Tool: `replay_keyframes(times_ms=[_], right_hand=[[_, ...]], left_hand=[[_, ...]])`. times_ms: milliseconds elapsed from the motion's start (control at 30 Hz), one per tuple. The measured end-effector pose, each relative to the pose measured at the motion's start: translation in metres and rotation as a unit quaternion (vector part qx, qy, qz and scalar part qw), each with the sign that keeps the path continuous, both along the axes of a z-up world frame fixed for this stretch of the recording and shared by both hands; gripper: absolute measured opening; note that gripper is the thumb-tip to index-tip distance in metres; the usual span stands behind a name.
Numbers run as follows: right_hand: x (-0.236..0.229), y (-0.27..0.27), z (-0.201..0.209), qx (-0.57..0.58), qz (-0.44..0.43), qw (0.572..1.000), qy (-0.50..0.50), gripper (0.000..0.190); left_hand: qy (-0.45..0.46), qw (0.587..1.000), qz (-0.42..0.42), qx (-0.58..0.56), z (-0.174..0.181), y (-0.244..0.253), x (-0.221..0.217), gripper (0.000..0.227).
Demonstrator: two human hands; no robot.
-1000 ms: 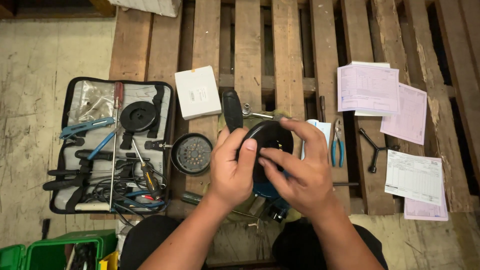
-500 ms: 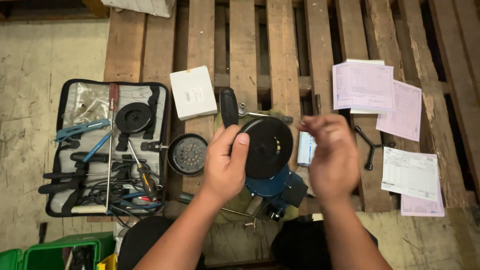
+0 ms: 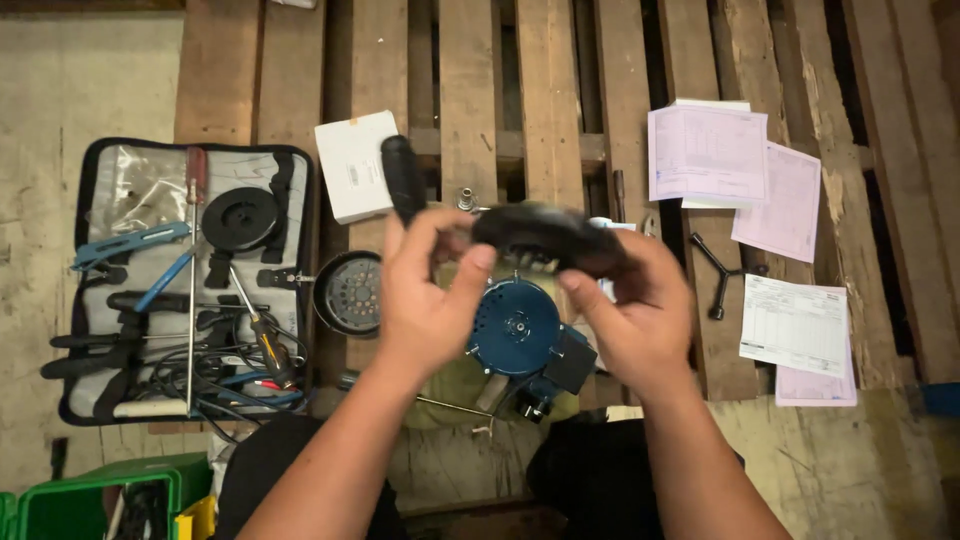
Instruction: The person uses a screwdriver to remove screws from a blue fan motor housing, detaches the old fan blade, and installs a new fan blade onto the motor shaft. The person then secures the new blade with a nut.
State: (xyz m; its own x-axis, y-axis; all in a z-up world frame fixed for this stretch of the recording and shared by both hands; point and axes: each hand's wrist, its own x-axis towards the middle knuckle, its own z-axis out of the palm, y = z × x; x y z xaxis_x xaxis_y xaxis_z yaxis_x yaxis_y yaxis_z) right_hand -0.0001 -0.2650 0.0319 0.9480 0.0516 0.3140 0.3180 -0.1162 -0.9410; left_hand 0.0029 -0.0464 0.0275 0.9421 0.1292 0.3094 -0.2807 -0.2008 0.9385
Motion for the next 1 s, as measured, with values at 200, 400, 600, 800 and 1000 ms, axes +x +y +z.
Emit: replay_keyframes(times_ms=[200, 400, 600, 800, 1000], right_hand=[[-0.004, 0.007, 0.021, -0.159, -0.033, 0.962, -0.221, 0.024], [-0.008, 0.013, 0.019, -0.142, 0.001, 0.978, -0.155, 0.034], [0.000, 0.004, 0.009, -0.066, -0.128, 0.990, -0.004, 0.016], [0.001, 0.014, 0.015, -0.062, -0.118, 0.990, -0.038, 0.020], [-0.002, 0.013, 0.014, -0.070, -0.082, 0.992, -0.060, 0.030]], left_hand=[[0.123, 0.969, -0.104, -0.189, 0.005, -0.005, 0.001, 0.052], [0.139, 0.932, -0.128, -0.311, 0.002, -0.008, 0.002, 0.024], [0.109, 0.955, -0.087, -0.261, 0.000, -0.004, 0.007, 0.028], [0.103, 0.957, -0.088, -0.258, 0.004, -0.006, 0.004, 0.028], [0.093, 0.962, -0.092, -0.242, 0.001, -0.008, 0.003, 0.029]])
